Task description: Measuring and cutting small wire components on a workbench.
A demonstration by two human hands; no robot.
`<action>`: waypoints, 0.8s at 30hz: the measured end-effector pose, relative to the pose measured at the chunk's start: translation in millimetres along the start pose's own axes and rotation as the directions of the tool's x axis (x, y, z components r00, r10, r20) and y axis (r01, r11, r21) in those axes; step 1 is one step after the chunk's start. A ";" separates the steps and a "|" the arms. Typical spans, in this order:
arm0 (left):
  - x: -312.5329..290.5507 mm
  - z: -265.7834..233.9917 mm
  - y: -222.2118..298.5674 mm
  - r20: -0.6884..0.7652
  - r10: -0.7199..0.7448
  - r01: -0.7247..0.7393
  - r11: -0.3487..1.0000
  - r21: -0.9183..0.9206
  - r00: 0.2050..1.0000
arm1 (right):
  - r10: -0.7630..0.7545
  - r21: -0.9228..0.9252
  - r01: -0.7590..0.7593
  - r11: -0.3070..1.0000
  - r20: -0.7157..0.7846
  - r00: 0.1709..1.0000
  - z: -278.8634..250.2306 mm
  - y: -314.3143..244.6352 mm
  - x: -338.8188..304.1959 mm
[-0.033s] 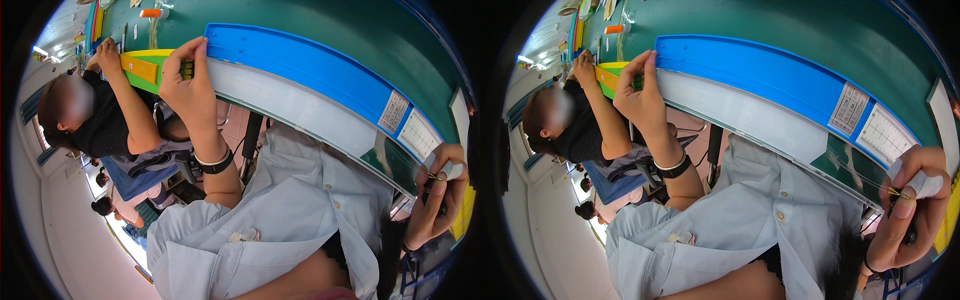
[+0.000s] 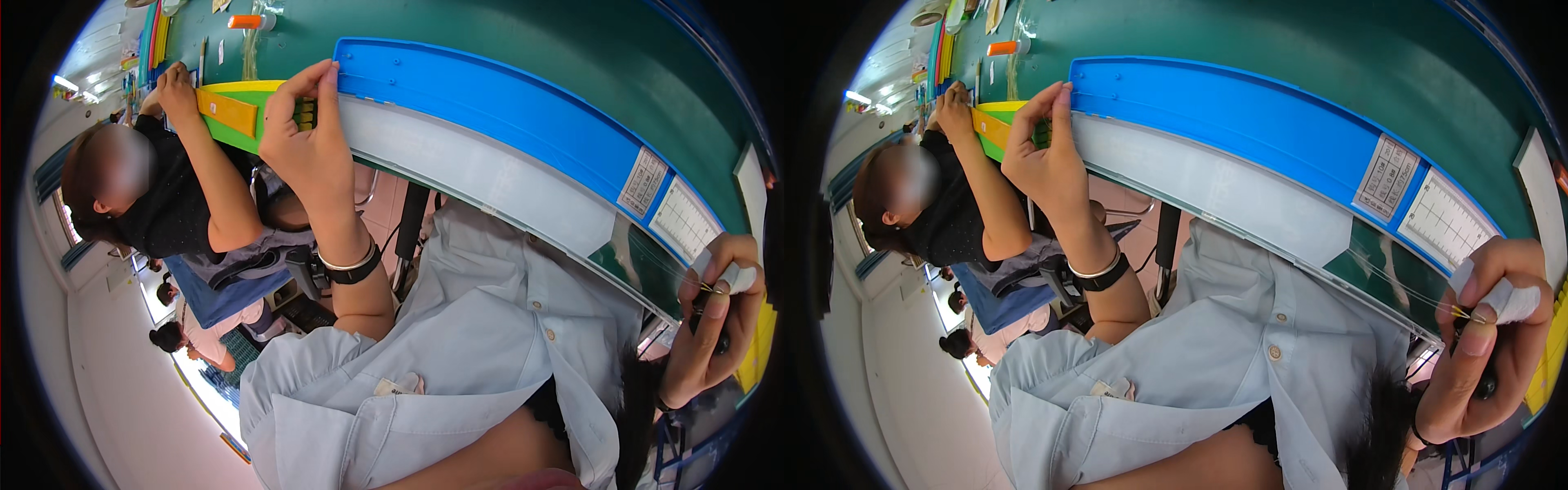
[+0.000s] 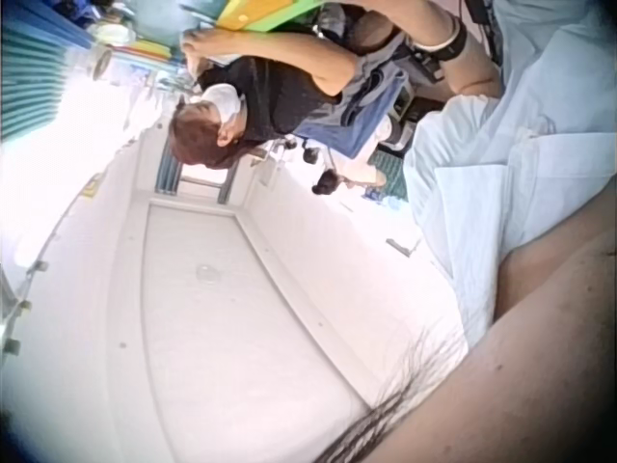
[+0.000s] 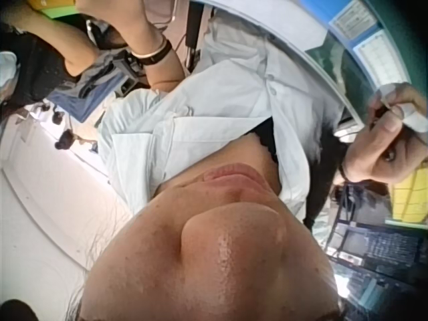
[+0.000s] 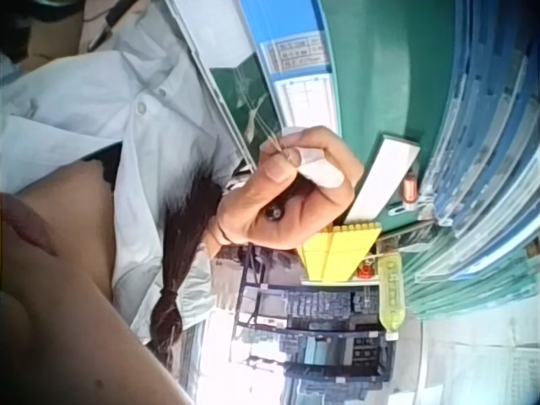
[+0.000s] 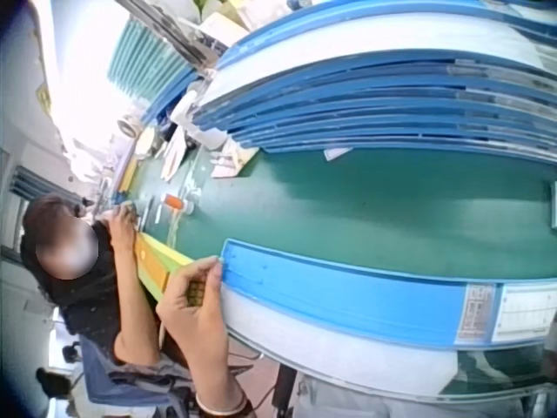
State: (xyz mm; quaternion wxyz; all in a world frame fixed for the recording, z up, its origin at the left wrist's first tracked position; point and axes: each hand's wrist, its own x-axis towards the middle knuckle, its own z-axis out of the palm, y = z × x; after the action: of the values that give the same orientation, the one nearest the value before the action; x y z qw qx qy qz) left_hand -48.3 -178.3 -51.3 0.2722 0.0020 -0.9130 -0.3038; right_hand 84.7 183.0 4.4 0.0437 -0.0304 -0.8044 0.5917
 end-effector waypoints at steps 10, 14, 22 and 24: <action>-0.5 0.2 5.6 -0.002 -0.033 0.033 0.996 -0.083 0.999 | 0.006 -0.025 -0.006 1.000 -0.003 1.000 -0.8 2.5 -0.8; -1.8 -2.6 0.5 -0.012 -0.018 0.017 0.996 -0.092 1.000 | -0.006 -0.022 0.006 1.000 0.006 1.000 1.5 4.1 -0.2; -6.3 -4.8 2.1 -0.015 0.009 -0.010 0.995 -0.098 1.000 | 0.022 -0.043 -0.022 0.999 0.011 1.000 -0.2 -3.3 -1.1; -4.4 -3.5 7.1 0.004 0.011 -0.010 0.996 -0.088 1.000 | 0.038 -0.065 -0.037 0.997 0.008 0.999 0.5 -10.6 -1.3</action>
State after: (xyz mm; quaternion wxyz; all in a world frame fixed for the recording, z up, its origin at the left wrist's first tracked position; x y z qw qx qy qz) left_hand -41.6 -173.7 -47.3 0.2716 -0.0155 -0.8993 -0.3424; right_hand 86.0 179.3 14.4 0.0278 -0.0441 -0.8226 0.5662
